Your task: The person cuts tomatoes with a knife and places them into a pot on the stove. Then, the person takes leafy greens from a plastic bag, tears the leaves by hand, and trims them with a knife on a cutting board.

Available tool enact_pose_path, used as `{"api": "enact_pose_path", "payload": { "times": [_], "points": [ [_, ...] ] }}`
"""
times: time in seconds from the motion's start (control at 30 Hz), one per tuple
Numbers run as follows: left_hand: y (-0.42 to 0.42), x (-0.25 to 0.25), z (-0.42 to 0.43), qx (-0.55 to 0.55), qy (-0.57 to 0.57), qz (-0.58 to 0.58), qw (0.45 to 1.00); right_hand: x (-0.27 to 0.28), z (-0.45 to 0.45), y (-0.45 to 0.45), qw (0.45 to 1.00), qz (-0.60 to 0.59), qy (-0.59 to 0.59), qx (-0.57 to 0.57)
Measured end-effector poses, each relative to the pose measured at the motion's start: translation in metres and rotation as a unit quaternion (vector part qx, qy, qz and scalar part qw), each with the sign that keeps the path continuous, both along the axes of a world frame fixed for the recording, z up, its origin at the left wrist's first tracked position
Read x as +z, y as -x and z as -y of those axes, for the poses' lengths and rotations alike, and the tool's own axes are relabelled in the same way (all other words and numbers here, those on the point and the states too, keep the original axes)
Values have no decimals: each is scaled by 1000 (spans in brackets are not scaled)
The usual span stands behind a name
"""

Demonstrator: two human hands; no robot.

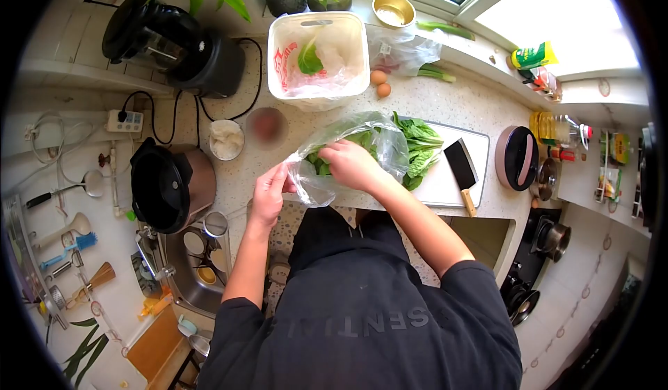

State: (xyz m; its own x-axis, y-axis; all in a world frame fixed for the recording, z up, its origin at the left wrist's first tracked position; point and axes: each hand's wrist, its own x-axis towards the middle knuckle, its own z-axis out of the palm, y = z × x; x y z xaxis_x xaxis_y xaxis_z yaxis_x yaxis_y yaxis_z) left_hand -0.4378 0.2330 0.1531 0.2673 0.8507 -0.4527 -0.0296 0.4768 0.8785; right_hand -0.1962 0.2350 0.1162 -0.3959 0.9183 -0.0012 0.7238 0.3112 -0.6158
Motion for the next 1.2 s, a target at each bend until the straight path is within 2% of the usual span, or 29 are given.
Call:
{"api": "enact_pose_path", "payload": {
  "times": [0.03,0.13,0.17,0.2,0.27,0.37,0.47,0.7,0.77,0.83,0.93,1.07,1.2],
  "points": [
    [-1,1,0,-4,0,0,1000,-15,-3,8,999,8,-42,6],
    [-2,-3,4,-5,7,9,1000,-38,-12,29,990,128,-31,50],
    [-1,-5,5,-12,4,13,1000,-65,-13,37,984,164,-23,63],
    [0,-7,7,-15,0,13,1000,-70,-13,42,982,175,-53,40],
    [2,-9,9,-20,-6,13,1000,-71,-12,52,975,194,-112,-6],
    [5,-8,11,-13,-3,16,1000,-59,-14,49,972,196,-123,26],
    [7,-7,10,13,6,15,1000,-52,-10,45,982,146,-121,15],
    [6,-10,4,67,30,20,997,15,30,0,973,-84,-191,-103],
    [4,-12,1,71,25,23,997,34,46,-11,953,-189,-121,-202],
    [-1,-2,-4,81,31,21,996,52,61,-23,909,-278,-45,-306],
    [3,-7,-12,88,9,22,996,59,74,-36,767,-513,49,-383],
    [2,-1,-25,119,10,16,993,58,85,-56,696,-589,53,-407],
    [11,-10,-34,122,-2,7,992,51,98,-81,657,-606,68,-444]
  ]
}}
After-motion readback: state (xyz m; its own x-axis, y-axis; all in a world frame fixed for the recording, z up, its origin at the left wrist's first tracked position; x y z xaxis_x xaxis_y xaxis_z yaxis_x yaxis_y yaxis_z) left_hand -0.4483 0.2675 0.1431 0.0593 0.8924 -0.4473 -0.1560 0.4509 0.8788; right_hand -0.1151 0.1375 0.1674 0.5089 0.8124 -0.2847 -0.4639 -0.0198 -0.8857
